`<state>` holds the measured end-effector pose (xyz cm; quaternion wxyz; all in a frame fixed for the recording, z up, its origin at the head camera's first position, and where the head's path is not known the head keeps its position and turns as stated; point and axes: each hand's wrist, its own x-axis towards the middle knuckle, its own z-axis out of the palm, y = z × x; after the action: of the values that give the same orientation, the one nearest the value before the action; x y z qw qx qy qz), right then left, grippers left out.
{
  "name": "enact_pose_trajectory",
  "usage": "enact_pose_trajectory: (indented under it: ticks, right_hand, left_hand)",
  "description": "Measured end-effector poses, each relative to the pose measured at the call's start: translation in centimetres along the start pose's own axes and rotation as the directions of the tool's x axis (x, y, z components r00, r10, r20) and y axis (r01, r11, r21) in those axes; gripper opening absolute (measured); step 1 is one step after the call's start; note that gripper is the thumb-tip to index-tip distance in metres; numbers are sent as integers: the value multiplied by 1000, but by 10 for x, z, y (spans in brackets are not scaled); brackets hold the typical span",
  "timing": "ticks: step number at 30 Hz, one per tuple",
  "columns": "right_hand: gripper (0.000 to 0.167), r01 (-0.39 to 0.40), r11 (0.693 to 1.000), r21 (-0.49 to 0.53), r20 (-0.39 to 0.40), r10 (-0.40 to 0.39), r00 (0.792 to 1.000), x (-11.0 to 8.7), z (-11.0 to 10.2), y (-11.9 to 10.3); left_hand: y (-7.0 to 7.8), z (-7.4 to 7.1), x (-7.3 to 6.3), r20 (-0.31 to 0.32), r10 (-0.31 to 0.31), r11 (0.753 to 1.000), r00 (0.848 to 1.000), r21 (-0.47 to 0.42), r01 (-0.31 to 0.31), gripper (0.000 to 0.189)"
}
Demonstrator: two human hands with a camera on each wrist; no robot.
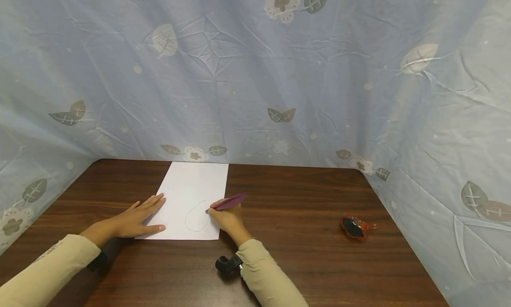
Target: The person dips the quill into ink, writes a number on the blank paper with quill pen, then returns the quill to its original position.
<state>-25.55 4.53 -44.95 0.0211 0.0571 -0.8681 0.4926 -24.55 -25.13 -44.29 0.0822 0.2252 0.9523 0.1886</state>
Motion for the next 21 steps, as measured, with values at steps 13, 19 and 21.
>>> enact_pose_trajectory:
  ticks: [13, 19, 21]
  right_hand:
    - [10, 29, 991, 132, 17, -31, 999, -3, 11, -7]
    - [14, 56, 975, 217, 38, -66, 997, -5, 17, -10]
    - [16, 46, 970, 238, 54, -61, 997, -4, 19, -10]
  left_hand:
    - [0, -1, 0, 5, -8, 1000, 1000, -13, 8, 92]
    - [-1, 0, 1, 4, -7, 1000, 1000, -7, 7, 92]
    - [-1, 0, 1, 3, -9, 1000, 1000, -6, 9, 92]
